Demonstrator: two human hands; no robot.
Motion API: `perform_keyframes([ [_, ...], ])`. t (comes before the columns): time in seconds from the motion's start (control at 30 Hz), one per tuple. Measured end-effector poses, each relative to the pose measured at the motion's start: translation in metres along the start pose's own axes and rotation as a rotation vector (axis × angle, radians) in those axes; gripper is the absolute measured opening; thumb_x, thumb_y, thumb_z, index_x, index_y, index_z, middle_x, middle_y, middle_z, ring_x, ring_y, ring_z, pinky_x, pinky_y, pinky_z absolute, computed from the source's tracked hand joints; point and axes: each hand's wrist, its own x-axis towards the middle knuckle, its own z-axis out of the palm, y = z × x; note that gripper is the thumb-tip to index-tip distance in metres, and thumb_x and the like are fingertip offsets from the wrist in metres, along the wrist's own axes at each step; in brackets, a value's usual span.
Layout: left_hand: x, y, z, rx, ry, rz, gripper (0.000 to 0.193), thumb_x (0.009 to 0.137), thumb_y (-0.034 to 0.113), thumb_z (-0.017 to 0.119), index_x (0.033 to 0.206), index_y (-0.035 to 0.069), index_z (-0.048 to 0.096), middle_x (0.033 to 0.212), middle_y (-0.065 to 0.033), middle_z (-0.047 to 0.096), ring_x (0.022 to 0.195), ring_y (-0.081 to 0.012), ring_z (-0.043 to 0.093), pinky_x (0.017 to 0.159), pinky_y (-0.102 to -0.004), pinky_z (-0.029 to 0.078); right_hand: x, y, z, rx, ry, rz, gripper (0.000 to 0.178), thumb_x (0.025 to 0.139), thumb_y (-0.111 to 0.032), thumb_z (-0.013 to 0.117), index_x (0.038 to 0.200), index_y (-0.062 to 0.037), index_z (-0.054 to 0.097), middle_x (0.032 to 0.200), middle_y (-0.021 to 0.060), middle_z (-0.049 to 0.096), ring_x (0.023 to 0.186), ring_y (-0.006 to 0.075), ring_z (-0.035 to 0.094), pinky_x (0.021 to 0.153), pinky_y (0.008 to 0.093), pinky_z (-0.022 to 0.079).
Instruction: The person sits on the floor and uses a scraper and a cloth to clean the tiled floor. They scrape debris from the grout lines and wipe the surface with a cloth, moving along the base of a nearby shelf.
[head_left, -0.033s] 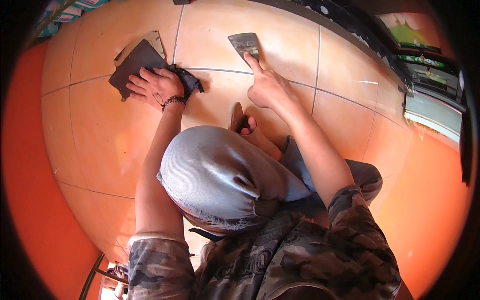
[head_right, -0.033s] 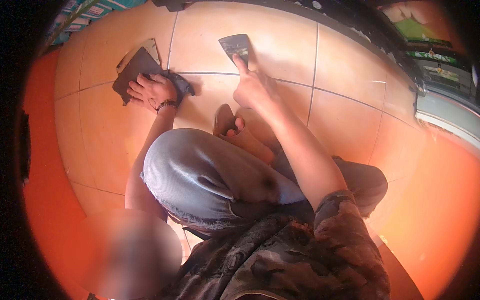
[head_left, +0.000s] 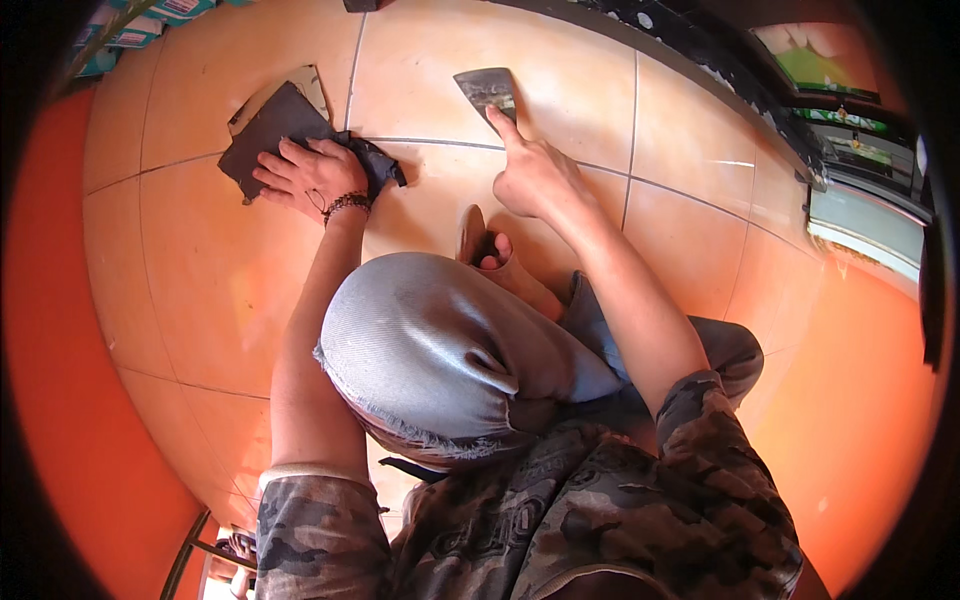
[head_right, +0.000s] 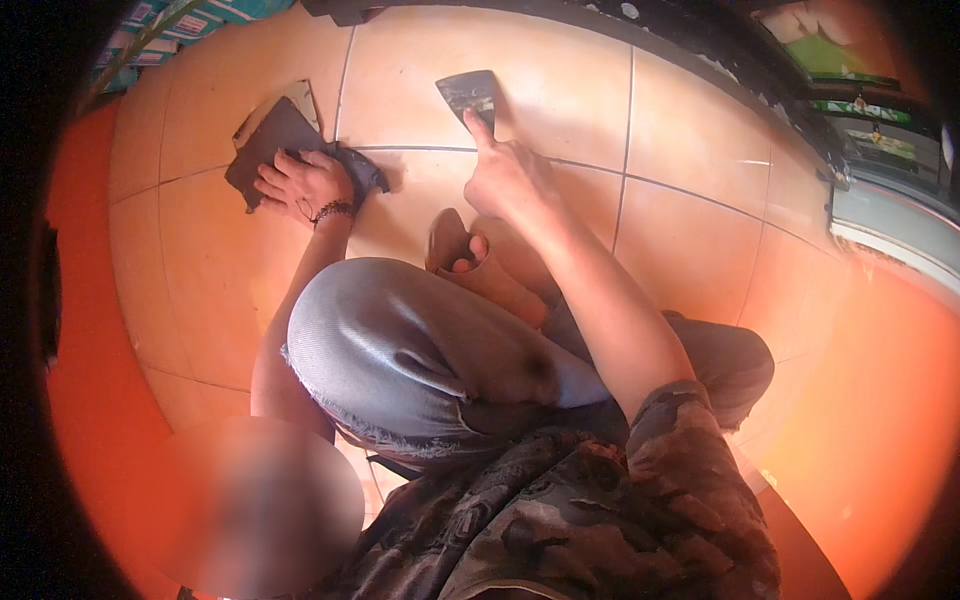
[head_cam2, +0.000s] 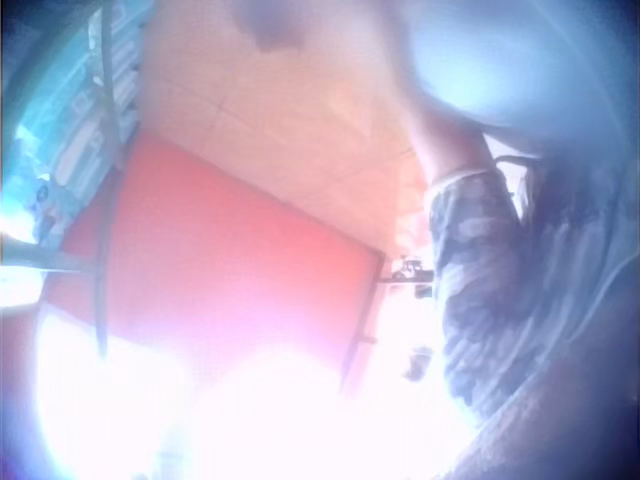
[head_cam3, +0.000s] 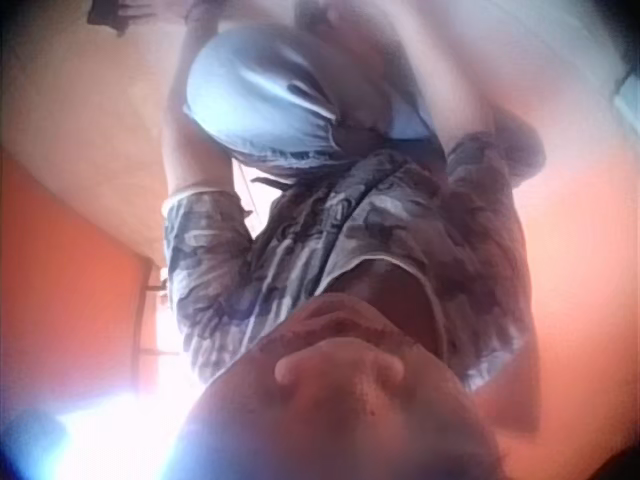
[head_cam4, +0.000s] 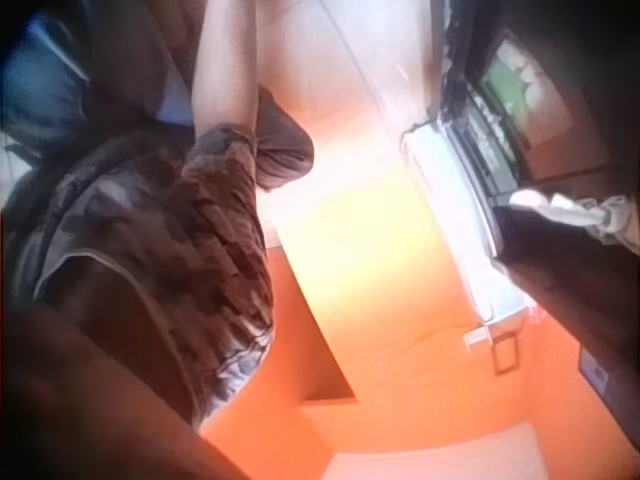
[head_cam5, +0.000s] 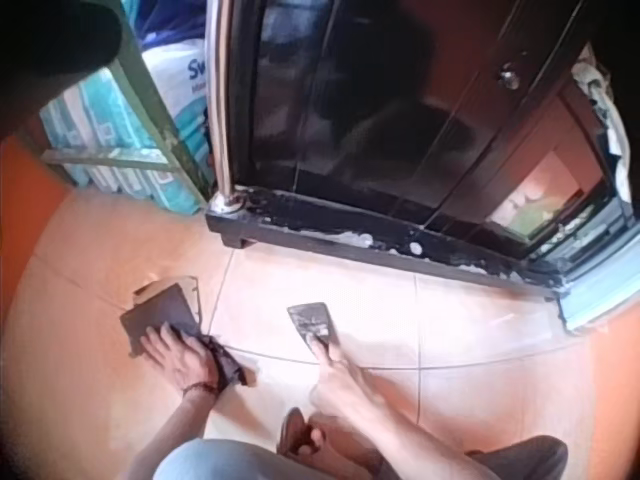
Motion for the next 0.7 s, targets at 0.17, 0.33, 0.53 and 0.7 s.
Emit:
perform_keyframes([
  [0.17, 0.002, 0.012, 0.002, -0.003, 0.022, -0.001, 0.045, 0.091, 0.029, 0.047, 0.128, 0.003, 0.050, 0.150, -0.0278, 0.035, 0.142, -0.0477, 0.026, 0.116, -0.0584, 0.017, -0.031, 0.029, 0.011, 0.103, 0.189, 0.012, 0.082, 0.081, -0.011, 0.055, 0.155, -0.0289, 0.024, 0.114, 0.0278, 0.064, 0.105, 0.0453, 0.062, 0.093, 0.0493, 0.048],
  [0.33, 0.003, 0.006, 0.004, 0.000, 0.019, -0.004, 0.046, 0.090, 0.029, 0.048, 0.127, 0.003, 0.050, 0.149, -0.0288, 0.035, 0.142, -0.0482, 0.026, 0.116, -0.0587, 0.017, -0.052, 0.025, 0.002, 0.119, 0.232, 0.021, 0.078, 0.082, -0.010, 0.057, 0.153, -0.0228, 0.029, 0.119, 0.0256, 0.062, 0.105, 0.0442, 0.061, 0.093, 0.0490, 0.048],
  [0.53, 0.001, 0.007, 0.002, -0.012, 0.012, 0.001, 0.046, 0.090, 0.029, 0.048, 0.128, 0.003, 0.050, 0.150, -0.0287, 0.035, 0.142, -0.0484, 0.026, 0.116, -0.0588, 0.017, -0.056, 0.037, 0.036, 0.227, 0.434, -0.146, 0.083, 0.084, -0.009, 0.058, 0.156, -0.0236, 0.021, 0.123, 0.0280, 0.061, 0.101, 0.0452, 0.064, 0.087, 0.0486, 0.052],
  [0.7, 0.000, 0.008, 0.004, 0.003, 0.025, 0.011, 0.047, 0.090, 0.030, 0.048, 0.128, 0.004, 0.050, 0.149, -0.0281, 0.036, 0.142, -0.0484, 0.026, 0.116, -0.0595, 0.017, -0.055, 0.044, 0.052, 0.091, 0.037, 0.038, 0.087, 0.082, -0.009, 0.057, 0.157, -0.0214, 0.014, 0.092, 0.0332, 0.066, 0.089, 0.0474, 0.065, 0.081, 0.0545, 0.048],
])
